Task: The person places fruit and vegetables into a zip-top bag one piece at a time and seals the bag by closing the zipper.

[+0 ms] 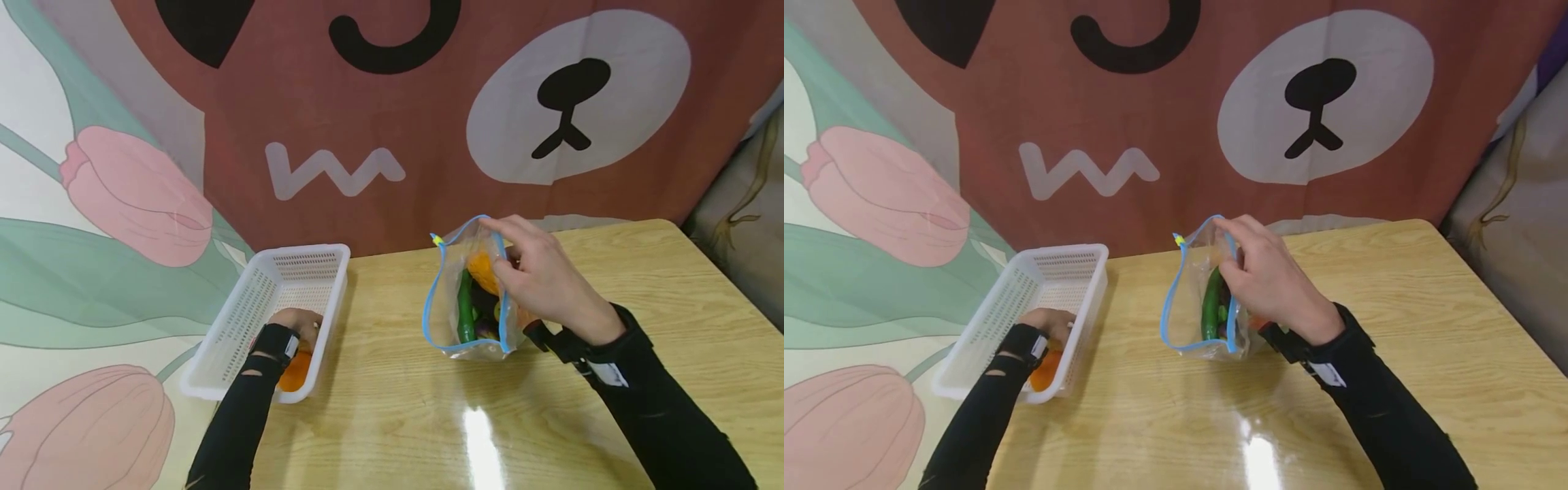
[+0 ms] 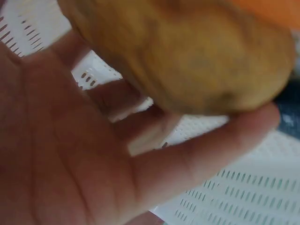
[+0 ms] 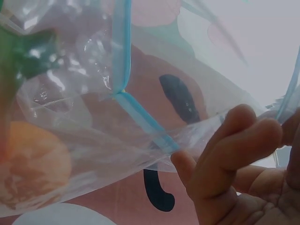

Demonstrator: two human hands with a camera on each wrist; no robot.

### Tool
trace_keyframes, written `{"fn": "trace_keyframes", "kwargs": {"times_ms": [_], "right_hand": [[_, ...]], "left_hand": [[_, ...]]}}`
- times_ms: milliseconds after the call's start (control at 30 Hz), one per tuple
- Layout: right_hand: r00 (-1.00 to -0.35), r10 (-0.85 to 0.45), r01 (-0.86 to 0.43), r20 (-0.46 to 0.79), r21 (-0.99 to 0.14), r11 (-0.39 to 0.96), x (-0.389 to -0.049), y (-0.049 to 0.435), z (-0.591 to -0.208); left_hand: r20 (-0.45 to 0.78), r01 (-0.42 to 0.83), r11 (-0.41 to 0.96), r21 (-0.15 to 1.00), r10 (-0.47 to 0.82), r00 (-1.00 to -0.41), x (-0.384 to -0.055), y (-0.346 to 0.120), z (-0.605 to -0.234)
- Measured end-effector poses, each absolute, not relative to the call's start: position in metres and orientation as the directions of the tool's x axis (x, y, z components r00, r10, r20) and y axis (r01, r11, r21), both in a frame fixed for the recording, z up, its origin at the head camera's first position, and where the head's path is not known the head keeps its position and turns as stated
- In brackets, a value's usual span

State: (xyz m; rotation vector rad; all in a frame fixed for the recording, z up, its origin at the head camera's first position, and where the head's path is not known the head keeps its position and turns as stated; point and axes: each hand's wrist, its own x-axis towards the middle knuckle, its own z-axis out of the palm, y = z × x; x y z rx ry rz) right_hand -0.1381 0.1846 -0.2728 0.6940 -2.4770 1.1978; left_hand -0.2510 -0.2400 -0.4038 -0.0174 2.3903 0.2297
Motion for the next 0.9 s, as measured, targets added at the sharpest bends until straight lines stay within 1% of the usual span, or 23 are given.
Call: {"fn": "trace_keyframes", "kwargs": {"times_ms": [33,133,200,267,333,400,467,567,633,767,900], "right_hand": [[-0.839,-0.29,-0.541,0.461,-0.648,0.535,-0.138,0.185,-0.273],[-0.843,-0.288,-0.536,0.455,-0.656,0.531,-0.138,0.185,-0.273],[-0.844,-0.286,-0.534,0.455,-0.657,0.532,-0.137,0.185,-0.273],[-0.843,-0.285,-0.534,0.455,-0.656,0.533,-0.137,0.186,-0.274],[-0.842,-0.285,-0.536,0.458,-0.65,0.538,-0.137,0.186,-0.274],[-0.839,-0.286,-0.54,0.463,-0.643,0.543,-0.137,0.186,-0.274],[-0.835,-0.286,-0.545,0.47,-0.634,0.548,-0.137,0.186,-0.275],[-0.832,-0.285,-0.548,0.476,-0.629,0.551,-0.137,0.186,-0.275],[-0.833,-0.285,-0.548,0.475,-0.63,0.551,-0.137,0.186,-0.275],[-0.834,-0.285,-0.547,0.473,-0.63,0.552,-0.136,0.187,-0.275],[-0.829,-0.287,-0.552,0.48,-0.621,0.557,-0.137,0.187,-0.274]], "left_hand": [[-0.663,-0.065,0.98,0.186,0.077,-0.745,-0.252,-0.242,-0.403],[-0.591,0.055,0.958,0.281,0.218,-0.776,-0.254,-0.249,-0.395],[-0.528,0.07,0.924,0.375,0.276,-0.803,-0.256,-0.254,-0.388],[-0.452,0.093,0.898,0.429,0.302,-0.839,-0.256,-0.254,-0.379],[-0.38,0.103,0.892,0.441,0.29,-0.879,-0.255,-0.252,-0.371],[-0.291,0.151,0.894,0.421,0.291,-0.912,-0.254,-0.247,-0.362],[-0.196,0.213,0.896,0.389,0.306,-0.932,-0.252,-0.24,-0.354],[-0.078,0.261,0.893,0.367,0.309,-0.948,-0.248,-0.227,-0.34],[-0.027,0.274,0.884,0.379,0.306,-0.952,-0.244,-0.217,-0.331],[0.033,0.288,0.863,0.416,0.302,-0.953,-0.234,-0.197,-0.314],[0.076,0.338,0.816,0.468,0.344,-0.936,-0.226,-0.181,-0.304]]}}
